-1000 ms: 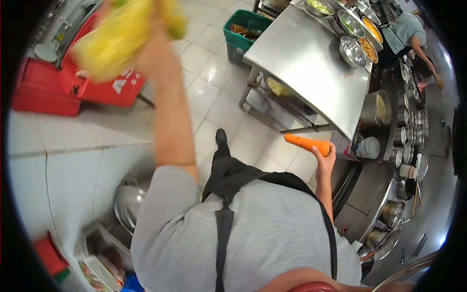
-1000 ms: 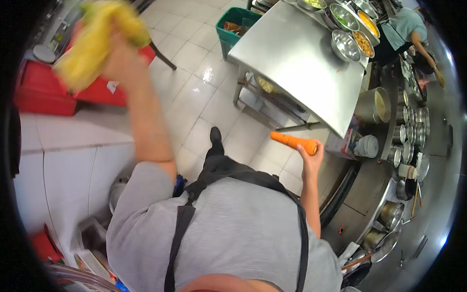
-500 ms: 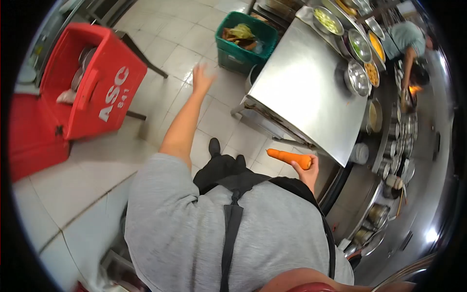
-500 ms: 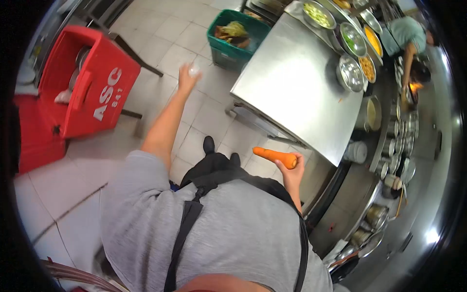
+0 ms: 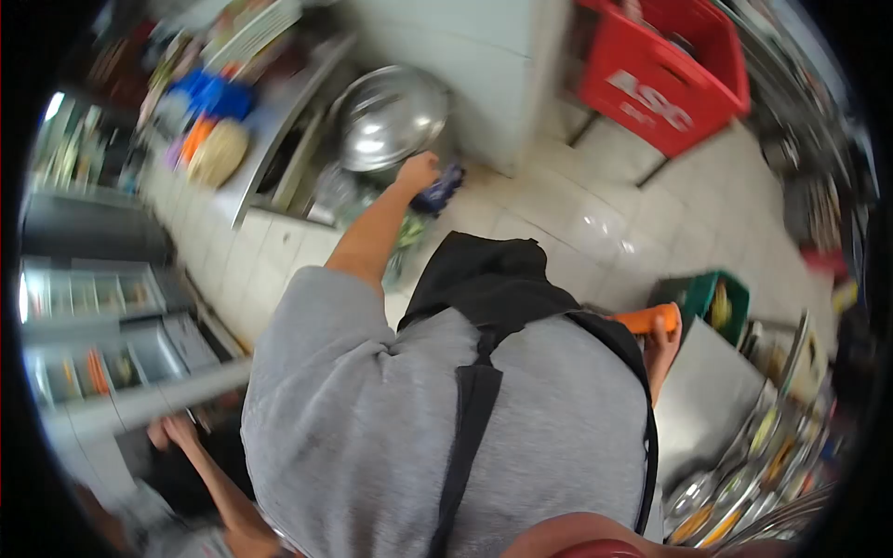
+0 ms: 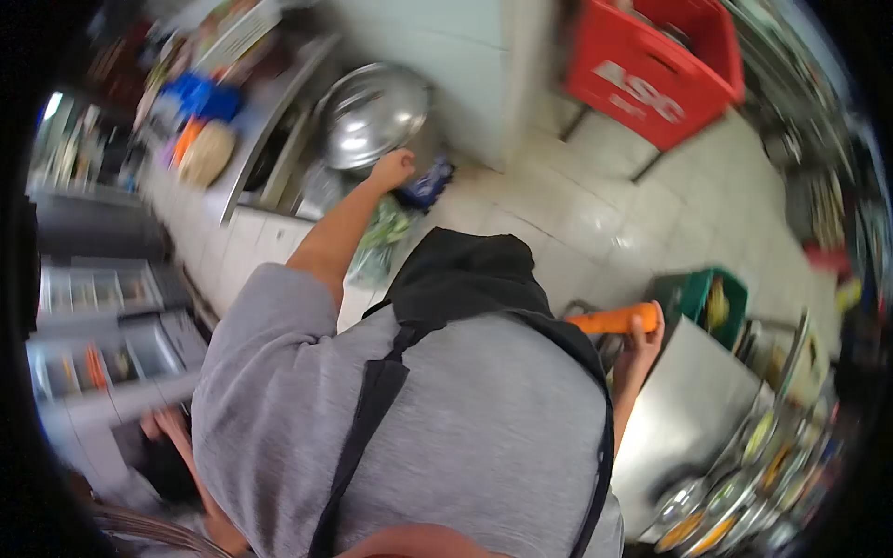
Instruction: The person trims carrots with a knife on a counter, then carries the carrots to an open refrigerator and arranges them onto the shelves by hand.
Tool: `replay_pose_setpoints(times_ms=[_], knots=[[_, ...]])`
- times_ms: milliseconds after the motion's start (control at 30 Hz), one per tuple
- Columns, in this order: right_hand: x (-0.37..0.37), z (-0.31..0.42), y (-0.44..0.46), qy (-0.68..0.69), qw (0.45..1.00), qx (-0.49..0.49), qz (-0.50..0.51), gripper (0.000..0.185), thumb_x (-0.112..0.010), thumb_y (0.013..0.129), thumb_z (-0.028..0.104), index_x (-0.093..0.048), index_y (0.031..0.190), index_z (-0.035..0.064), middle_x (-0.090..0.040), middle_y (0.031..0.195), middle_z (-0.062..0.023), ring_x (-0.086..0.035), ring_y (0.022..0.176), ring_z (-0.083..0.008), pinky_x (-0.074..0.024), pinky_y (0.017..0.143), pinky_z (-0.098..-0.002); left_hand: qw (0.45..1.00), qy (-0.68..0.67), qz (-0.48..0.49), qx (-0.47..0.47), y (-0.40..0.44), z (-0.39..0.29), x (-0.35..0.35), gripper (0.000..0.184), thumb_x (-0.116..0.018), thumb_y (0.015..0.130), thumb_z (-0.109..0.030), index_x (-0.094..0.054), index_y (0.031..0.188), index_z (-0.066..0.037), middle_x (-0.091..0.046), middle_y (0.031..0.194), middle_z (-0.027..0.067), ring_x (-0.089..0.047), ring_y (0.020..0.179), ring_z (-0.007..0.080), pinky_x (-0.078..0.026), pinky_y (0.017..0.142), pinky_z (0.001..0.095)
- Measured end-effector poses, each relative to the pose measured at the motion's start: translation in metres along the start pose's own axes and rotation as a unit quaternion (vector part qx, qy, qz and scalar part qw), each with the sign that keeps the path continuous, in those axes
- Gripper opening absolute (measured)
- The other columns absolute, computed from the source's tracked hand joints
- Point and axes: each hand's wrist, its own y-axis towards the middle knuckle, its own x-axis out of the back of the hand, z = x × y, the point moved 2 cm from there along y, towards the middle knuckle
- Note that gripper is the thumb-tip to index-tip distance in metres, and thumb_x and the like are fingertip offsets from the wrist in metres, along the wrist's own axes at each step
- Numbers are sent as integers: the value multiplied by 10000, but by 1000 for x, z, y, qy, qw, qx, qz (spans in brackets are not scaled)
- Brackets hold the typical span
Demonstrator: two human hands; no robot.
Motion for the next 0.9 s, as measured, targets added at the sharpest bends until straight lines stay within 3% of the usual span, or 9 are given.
replay_pose_setpoints(times_ms=[133,267,333,400,467,600,767,800,900], knots=[[-54,-38,84,118,986,-73,95,406,-555,977,405,-512,1242,101,-598,1048,-96,-611,893,-231,-525,795,-376,934,-327,-58,131,-148,28,44,308,-685,872,-155,-653,1140,-7,-704,948,86,-669,886,182,-520,788,323],[-205,-73,79,-12,972,-114,206,391,-606,938,386,-499,1215,132,-589,1010,-72,-602,878,-231,-548,716,-416,907,-360,-12,220,-274,44,57,358,-696,895,-180,-629,1193,8,-682,1025,70,-655,910,154,-522,808,303],[-286,-92,26,-79,947,-74,303,490,-614,943,344,-443,1364,161,-583,1154,-59,-601,1019,-223,-542,836,-404,880,-449,-59,146,-306,20,77,468,-724,875,-168,-562,1283,-5,-660,1107,85,-654,888,160,-531,807,316],[-353,-79,-64,-147,861,-37,486,691,-628,930,355,-319,1498,111,-476,1372,-107,-536,1183,-226,-489,939,-396,852,-501,-92,122,-319,-30,107,519,-743,862,-180,-528,1303,-11,-648,1088,86,-650,836,160,-540,768,316],[-390,-75,-138,-98,749,-199,625,761,-662,910,320,-272,1530,113,-459,1393,-130,-492,1251,-266,-456,985,-409,822,-548,-123,95,-337,-47,128,572,-761,849,-192,-494,1324,-18,-636,1068,87,-647,784,159,-549,729,315],[-422,-100,-190,-126,733,-6,669,842,-718,865,219,-237,1548,109,-446,1409,-152,-479,1280,-292,-451,995,-393,777,-554,-114,276,-379,1,144,493,-766,811,-177,-491,1195,-37,-581,851,53,-591,622,146,-522,552,299],[-463,-160,-178,-177,766,-47,617,725,-774,760,18,-460,1413,39,-567,1188,-78,-573,1026,-137,-486,834,-256,712,-496,-280,410,-462,119,177,386,-751,781,-132,-500,1063,-47,-556,768,43,-558,559,144,-480,471,296],[-479,-164,-188,-145,774,-53,614,641,-788,737,-10,-538,1327,10,-605,939,-9,-569,831,-76,-469,759,-218,711,-497,-281,410,-472,142,185,386,-751,781,-132,-500,1063,-47,-556,768,43,-558,559,144,-480,471,296],[-543,-163,-254,-131,748,-62,648,652,-789,731,-20,-539,1332,1,-606,776,15,-588,731,-76,-474,732,-216,691,-470,-326,441,-497,217,208,352,-722,791,-127,-502,1053,-44,-556,766,49,-561,558,157,-483,483,309]])
